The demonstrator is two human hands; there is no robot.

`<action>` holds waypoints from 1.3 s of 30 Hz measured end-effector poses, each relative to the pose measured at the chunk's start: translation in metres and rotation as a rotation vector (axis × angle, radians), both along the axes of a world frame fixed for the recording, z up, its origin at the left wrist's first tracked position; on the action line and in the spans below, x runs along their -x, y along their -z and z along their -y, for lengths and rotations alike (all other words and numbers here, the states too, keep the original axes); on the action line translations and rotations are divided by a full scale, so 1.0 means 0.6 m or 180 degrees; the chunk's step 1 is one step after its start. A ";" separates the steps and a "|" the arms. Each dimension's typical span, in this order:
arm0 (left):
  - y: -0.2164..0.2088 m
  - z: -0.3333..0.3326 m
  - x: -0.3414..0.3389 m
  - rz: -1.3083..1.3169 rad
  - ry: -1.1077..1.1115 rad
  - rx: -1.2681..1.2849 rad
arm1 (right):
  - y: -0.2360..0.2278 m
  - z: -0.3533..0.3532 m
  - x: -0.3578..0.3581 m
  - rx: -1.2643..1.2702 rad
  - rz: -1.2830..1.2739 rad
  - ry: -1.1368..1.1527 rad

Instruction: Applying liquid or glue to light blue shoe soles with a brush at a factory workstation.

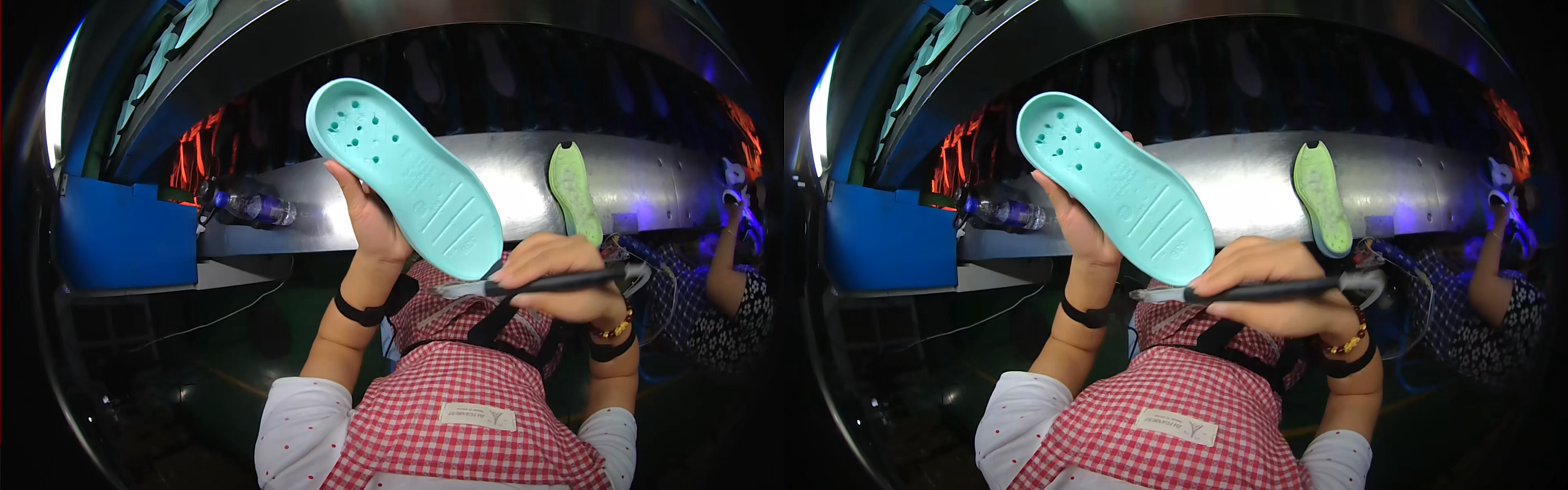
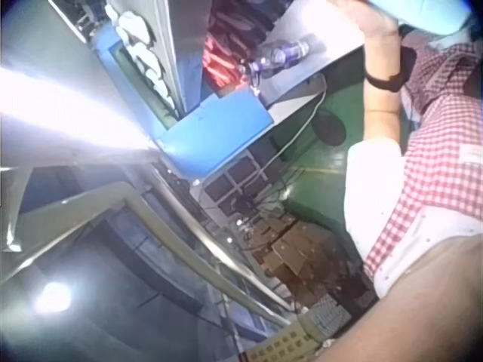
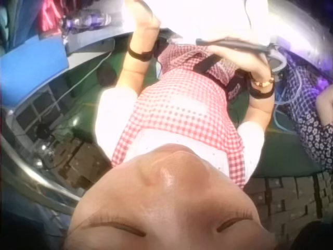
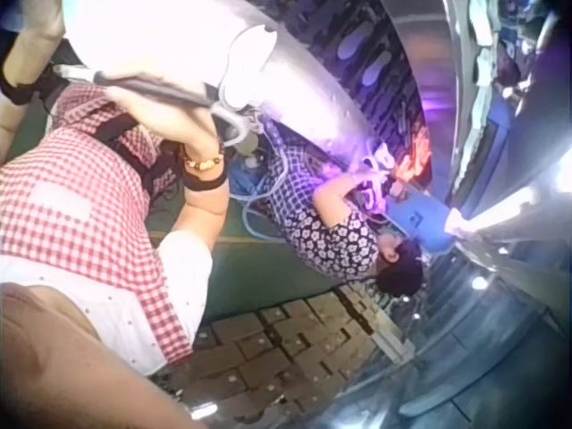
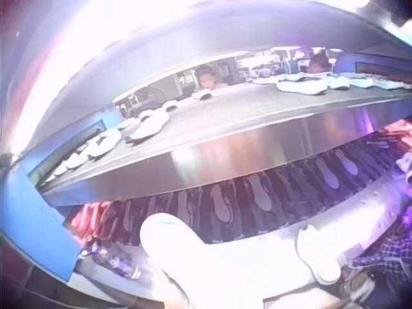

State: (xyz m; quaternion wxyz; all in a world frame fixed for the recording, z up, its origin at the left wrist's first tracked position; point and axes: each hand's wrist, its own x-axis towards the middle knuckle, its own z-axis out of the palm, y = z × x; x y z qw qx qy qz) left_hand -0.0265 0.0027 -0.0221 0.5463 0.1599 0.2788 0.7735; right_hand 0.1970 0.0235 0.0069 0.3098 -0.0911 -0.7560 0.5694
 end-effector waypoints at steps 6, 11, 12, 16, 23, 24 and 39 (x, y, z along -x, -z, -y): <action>-0.003 -0.016 0.008 -0.0119 -0.0114 -0.0071 | 0.022 0.002 0.002 0.0882 0.0177 0.0382; -0.023 -0.009 0.018 -0.0250 0.0228 -0.0087 | 0.048 -0.001 0.009 0.1922 -0.0643 0.0477; -0.035 -0.012 0.011 -0.0437 0.0014 0.0182 | 0.052 0.000 0.018 0.2133 -0.0924 0.0240; -0.039 0.042 -0.036 0.0364 0.0889 -0.0534 | 0.041 0.021 0.046 0.3576 -0.1488 0.0193; -0.005 0.034 -0.024 0.0549 0.1027 -0.0487 | 0.022 0.047 0.064 0.1587 -0.0442 0.0716; -0.003 0.029 -0.022 0.0442 0.0965 -0.0256 | 0.022 0.040 0.062 0.1660 -0.0519 0.0717; -0.028 0.024 -0.015 0.0050 0.1012 -0.0285 | -0.026 -0.025 0.039 -0.0042 -0.0012 0.0107</action>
